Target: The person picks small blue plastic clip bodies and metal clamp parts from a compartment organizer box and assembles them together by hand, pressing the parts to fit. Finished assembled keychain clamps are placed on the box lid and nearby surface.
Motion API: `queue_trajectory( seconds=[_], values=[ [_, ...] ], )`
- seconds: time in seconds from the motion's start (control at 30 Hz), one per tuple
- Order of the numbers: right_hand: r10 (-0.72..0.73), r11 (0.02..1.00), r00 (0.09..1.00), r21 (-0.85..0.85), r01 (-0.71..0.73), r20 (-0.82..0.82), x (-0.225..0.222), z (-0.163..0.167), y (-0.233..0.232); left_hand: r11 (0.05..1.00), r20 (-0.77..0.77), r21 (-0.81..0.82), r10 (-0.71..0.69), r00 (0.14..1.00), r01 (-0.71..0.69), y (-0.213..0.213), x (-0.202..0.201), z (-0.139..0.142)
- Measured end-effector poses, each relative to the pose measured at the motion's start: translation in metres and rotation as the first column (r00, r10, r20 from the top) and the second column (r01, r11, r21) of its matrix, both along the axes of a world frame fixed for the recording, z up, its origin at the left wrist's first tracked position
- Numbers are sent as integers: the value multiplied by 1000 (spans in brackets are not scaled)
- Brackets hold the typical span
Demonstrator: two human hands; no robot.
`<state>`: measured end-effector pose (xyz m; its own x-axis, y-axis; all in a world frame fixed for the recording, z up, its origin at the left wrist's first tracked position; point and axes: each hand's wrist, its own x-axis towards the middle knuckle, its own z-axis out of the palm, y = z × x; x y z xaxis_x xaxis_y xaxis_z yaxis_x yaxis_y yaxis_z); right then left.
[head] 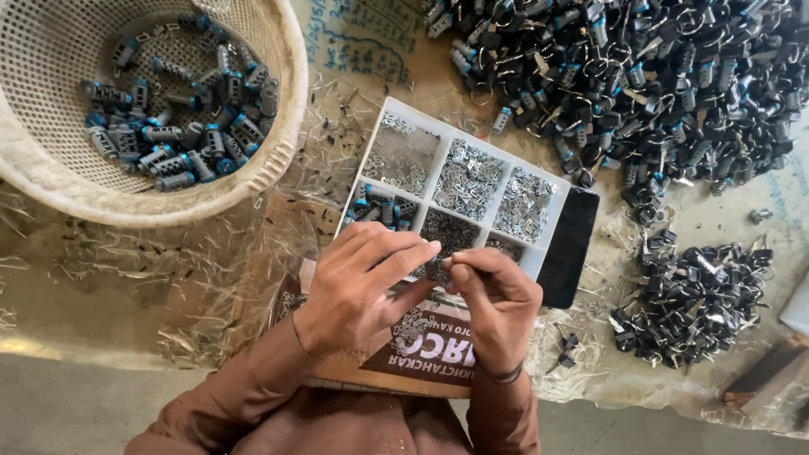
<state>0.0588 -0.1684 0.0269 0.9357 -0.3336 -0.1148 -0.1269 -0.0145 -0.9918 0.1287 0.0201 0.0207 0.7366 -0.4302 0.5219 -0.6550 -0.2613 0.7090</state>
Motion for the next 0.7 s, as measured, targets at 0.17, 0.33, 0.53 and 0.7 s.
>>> queue_trajectory(
  seconds=[0.17, 0.33, 0.53, 0.7],
  values=[
    [78, 988, 988, -141, -59, 135, -5, -10, 4, 1000, 24, -4, 5, 1000, -5, 2, -1, -2],
    [63, 993, 992, -111, -51, 112, -4, -8, 8, 1000, 34, -15, -5, 999, 5, 3, -1, -2],
    [97, 975, 991, -208, -76, 94, -1, -5, 9, 1000, 33, -16, -1, 999, 1, 4, -1, -1],
    [119, 978, 991, -182, -106, 61, 2, -3, 2, 1000, 27, -24, -19, 999, 19, 4, -2, 1]
  ],
)
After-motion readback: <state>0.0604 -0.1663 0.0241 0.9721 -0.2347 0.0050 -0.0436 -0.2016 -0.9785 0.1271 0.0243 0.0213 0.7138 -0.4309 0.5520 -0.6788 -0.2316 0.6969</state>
